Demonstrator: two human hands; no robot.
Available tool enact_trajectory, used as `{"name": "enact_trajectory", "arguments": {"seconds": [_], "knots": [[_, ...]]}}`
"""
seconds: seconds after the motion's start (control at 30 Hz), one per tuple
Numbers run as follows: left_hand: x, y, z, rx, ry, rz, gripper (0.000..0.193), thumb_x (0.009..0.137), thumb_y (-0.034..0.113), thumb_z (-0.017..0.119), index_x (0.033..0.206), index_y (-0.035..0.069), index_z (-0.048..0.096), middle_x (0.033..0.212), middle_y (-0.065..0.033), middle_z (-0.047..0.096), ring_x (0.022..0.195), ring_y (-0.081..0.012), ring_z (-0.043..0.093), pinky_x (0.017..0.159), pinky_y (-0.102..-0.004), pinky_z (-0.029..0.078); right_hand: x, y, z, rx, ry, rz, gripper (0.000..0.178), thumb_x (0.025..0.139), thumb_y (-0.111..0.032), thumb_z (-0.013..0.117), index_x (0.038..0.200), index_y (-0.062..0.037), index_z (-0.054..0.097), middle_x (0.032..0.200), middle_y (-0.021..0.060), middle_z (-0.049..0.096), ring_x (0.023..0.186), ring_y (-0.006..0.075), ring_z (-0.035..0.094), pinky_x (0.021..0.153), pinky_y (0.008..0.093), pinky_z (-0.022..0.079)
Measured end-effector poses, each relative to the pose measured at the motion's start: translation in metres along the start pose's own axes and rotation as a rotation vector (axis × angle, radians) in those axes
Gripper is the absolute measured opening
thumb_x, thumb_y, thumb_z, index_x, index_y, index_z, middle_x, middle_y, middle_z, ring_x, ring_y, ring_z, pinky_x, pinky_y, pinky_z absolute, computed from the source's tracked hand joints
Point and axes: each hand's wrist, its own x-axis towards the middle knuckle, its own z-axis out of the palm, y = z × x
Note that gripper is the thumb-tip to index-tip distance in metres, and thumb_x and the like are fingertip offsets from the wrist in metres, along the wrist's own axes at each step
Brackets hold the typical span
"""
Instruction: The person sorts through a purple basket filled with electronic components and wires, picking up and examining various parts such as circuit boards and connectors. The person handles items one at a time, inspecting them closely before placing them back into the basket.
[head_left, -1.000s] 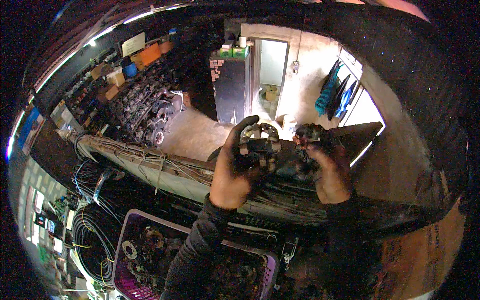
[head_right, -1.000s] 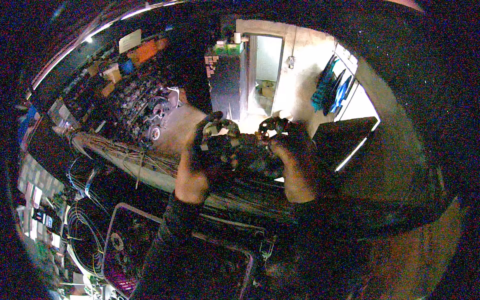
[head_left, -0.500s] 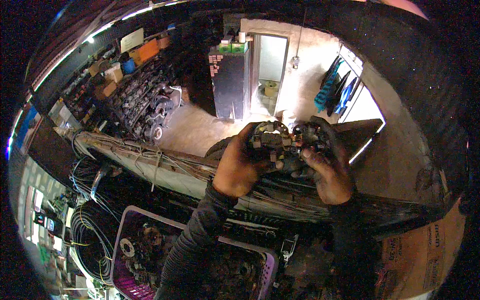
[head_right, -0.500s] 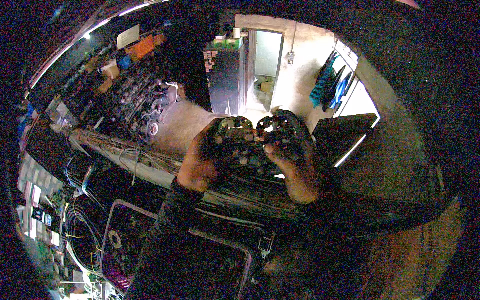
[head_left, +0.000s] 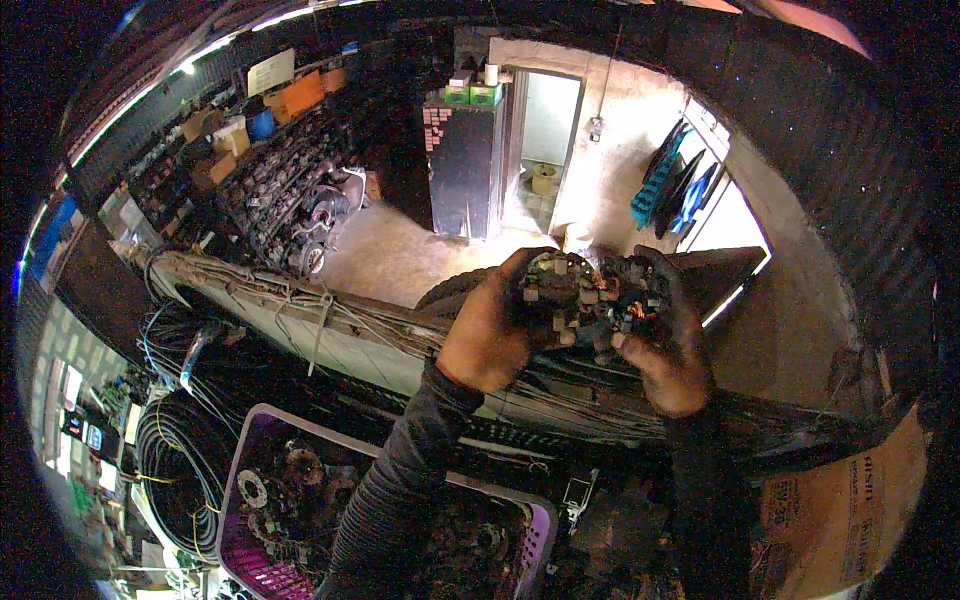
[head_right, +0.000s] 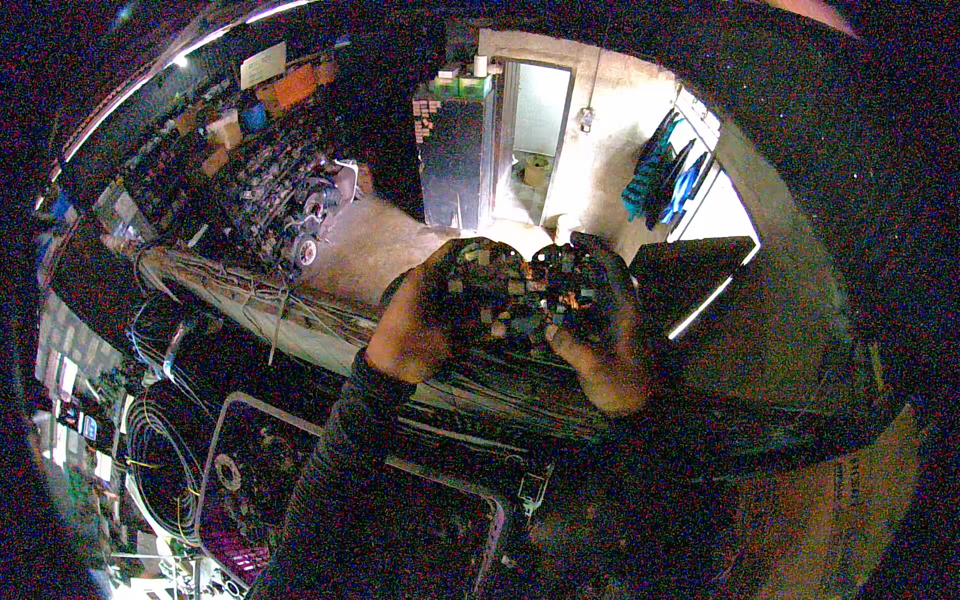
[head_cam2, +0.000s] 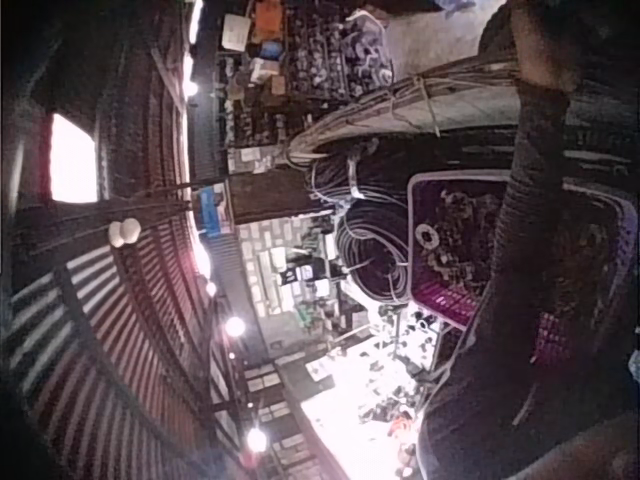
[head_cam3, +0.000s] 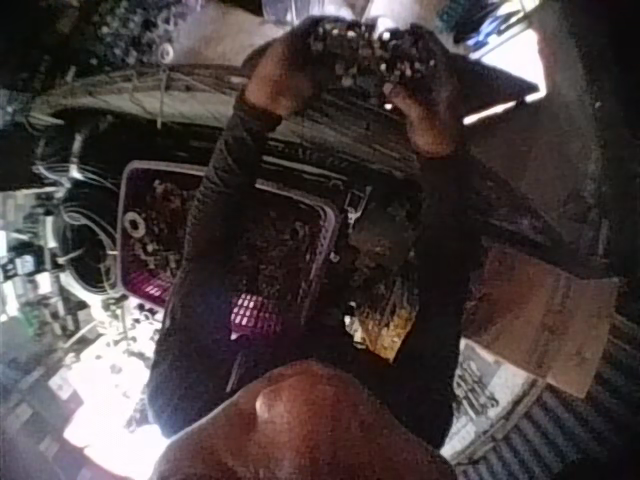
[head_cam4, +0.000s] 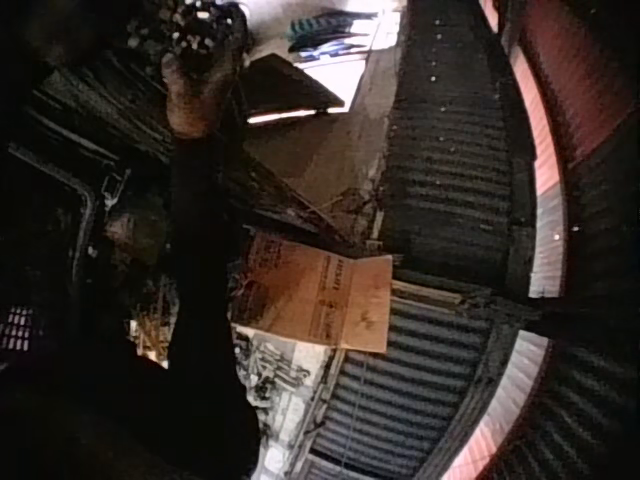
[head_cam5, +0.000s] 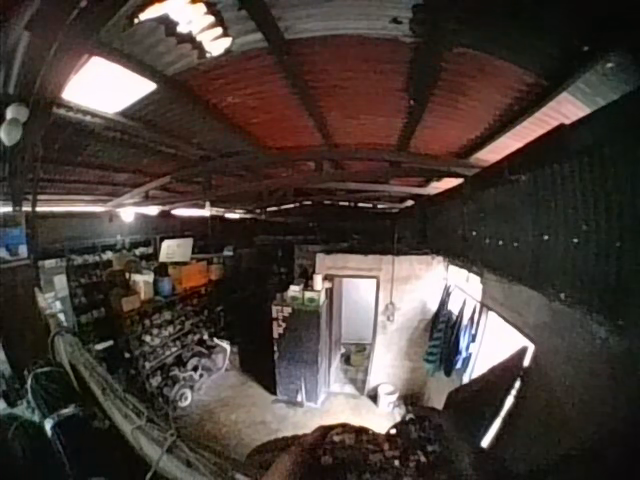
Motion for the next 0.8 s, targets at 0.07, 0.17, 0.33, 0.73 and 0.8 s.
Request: {"name": "enact_trajectory", "arguments": {"seconds": [0.07,0.17,0.33,0.73,0.8], "knots": [[-0.001,-0.001,-0.003,0.218,0.003,0.045,0.065,0.089,-0.019,0.061,0.146,0.005,0.042,0.133,-0.0092,0.064,0.115,-0.02,0.068,0.093,-0.0345,0.061,0.0,-0.002,0.0,-0.061,0.017,-0.034,0.088,0.081,-0.01,0.076,0.157,-0.0025,0.033,0.139,0.0149,0.059,0.127,0.0273,0.059,0.1,0.0388,0.053],[-0.001,-0.004,-0.008,0.166,0.015,-0.01,0.07,0.089,-0.017,0.064,0.15,0.004,0.037,0.135,-0.0107,0.064,0.117,-0.02,0.067,0.095,-0.0341,0.059,0.0,-0.006,-0.001,-0.136,0.01,-0.025,0.085,0.082,-0.012,0.076,0.156,-0.0026,0.036,0.138,0.0144,0.059,0.128,0.0273,0.057,0.108,0.0407,0.047],[-0.005,-0.005,-0.012,0.315,0.009,-0.001,0.084,0.087,-0.016,0.069,0.157,0.003,0.027,0.136,-0.0107,0.063,0.12,-0.0203,0.064,0.1,-0.0346,0.055,-0.002,-0.007,-0.003,-0.14,-0.016,-0.059,0.076,0.085,-0.005,0.076,0.151,-0.0031,0.039,0.136,0.0119,0.06,0.128,0.0256,0.058,0.113,0.0415,0.044],[-0.003,0.018,-0.012,0.65,-0.166,0.131,0.089,0.081,-0.01,0.078,0.157,0.001,0.033,0.144,-0.0103,0.059,0.126,-0.0185,0.059,0.106,-0.0334,0.05,0.001,0.004,-0.01,0.049,-0.064,-0.002,0.073,0.086,-0.006,0.078,0.149,-0.0028,0.041,0.136,0.0117,0.06,0.127,0.0247,0.058,0.112,0.0433,0.045],[-0.003,0.018,-0.012,0.651,-0.174,0.133,0.089,0.081,-0.01,0.079,0.157,0.001,0.034,0.144,-0.0101,0.059,0.127,-0.0183,0.059,0.107,-0.0331,0.05,0.0,0.006,-0.009,0.064,-0.053,-0.03,0.072,0.085,-0.007,0.079,0.147,-0.0032,0.043,0.135,0.0119,0.061,0.127,0.0252,0.058,0.111,0.0436,0.045]]}}
